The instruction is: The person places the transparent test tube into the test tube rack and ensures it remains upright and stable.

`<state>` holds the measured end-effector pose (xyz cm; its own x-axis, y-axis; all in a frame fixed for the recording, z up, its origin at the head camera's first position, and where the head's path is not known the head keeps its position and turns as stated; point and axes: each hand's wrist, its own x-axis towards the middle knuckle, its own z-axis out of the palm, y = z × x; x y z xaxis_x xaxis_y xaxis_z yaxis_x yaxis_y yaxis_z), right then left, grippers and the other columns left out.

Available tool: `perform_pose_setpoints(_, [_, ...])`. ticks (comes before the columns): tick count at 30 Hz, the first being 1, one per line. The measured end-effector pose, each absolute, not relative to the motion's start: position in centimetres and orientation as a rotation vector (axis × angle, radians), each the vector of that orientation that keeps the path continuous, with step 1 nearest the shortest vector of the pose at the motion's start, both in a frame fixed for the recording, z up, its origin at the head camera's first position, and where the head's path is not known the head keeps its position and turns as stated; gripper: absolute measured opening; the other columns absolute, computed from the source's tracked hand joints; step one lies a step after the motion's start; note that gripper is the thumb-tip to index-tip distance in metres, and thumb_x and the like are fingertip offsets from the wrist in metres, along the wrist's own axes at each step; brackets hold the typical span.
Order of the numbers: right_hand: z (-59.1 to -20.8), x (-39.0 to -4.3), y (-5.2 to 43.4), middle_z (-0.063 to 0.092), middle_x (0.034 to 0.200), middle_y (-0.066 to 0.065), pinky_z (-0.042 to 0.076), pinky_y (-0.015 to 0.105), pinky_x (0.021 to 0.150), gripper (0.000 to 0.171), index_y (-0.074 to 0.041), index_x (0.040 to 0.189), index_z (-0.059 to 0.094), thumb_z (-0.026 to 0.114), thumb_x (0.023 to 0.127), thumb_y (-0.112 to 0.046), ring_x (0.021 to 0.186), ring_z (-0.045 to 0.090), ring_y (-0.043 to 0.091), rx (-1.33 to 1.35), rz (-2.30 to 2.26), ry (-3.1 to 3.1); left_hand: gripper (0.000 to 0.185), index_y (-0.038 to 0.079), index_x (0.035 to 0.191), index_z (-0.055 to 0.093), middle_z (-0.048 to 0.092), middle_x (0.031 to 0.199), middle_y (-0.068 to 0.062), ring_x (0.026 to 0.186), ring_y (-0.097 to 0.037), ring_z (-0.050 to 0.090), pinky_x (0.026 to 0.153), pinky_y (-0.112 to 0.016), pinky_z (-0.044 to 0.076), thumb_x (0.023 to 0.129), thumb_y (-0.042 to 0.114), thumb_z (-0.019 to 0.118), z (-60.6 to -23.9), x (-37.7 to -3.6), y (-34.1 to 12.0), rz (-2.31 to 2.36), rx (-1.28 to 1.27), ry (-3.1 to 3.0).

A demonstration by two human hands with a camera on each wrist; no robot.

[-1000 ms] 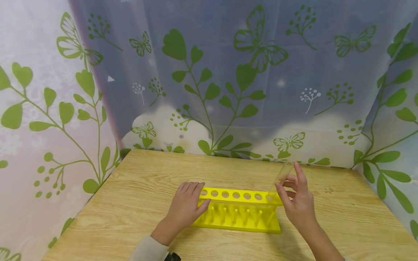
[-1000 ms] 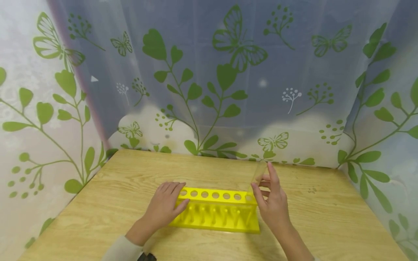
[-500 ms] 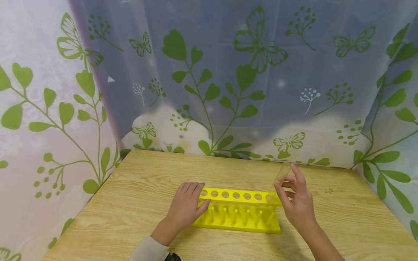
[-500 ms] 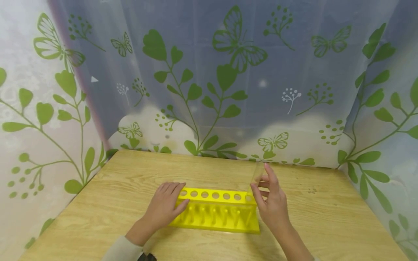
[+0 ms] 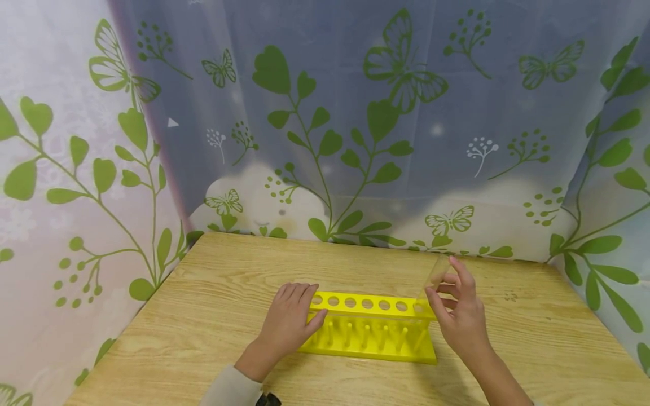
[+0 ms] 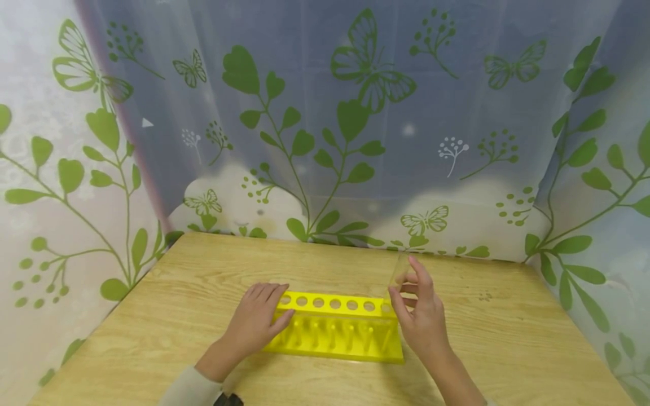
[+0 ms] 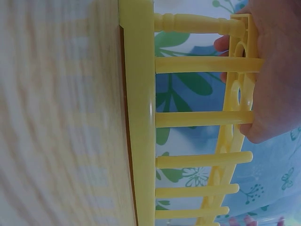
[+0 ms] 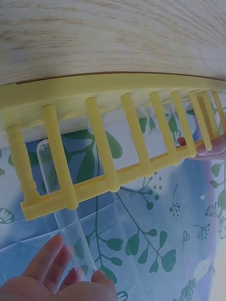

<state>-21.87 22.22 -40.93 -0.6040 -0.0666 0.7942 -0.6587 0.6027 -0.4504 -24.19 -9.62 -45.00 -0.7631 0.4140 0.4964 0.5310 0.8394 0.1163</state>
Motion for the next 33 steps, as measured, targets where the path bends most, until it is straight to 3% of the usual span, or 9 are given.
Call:
perform_pose_setpoints(15, [-40.83,-21.75,22.02,0.061,0.094,0.011,0.05,0.007,0.067,0.077,-0.006,0.145,0.026,0.065,0.083,0.016,0.089,0.055,-0.012,0.538,1.008,-2.09,0.051,0.004,0.128,0.058,0.062,0.118,-0.01,0.11,-0.028,0.057,0.103,-0.047,0.04,0.093,0.041,0.061,-45.02,-24.3,-9.69,-0.349,-0.701,-2.545])
perform_pose_setpoints(33, [-41.27,-22.08,22.15,0.062,0.094,0.01,0.052,0.011,0.065,0.077,-0.008,0.146,0.028,0.066,0.082,0.014,0.086,0.062,-0.001,0.54,0.978,-2.121,0.051,0.004,0.128,0.058,0.062,0.118,-0.01,0.111,-0.028,0.057,0.103,-0.047,0.039,0.094,0.042,0.059,-44.95,-24.24,-9.69,-0.331,-0.698,-2.542])
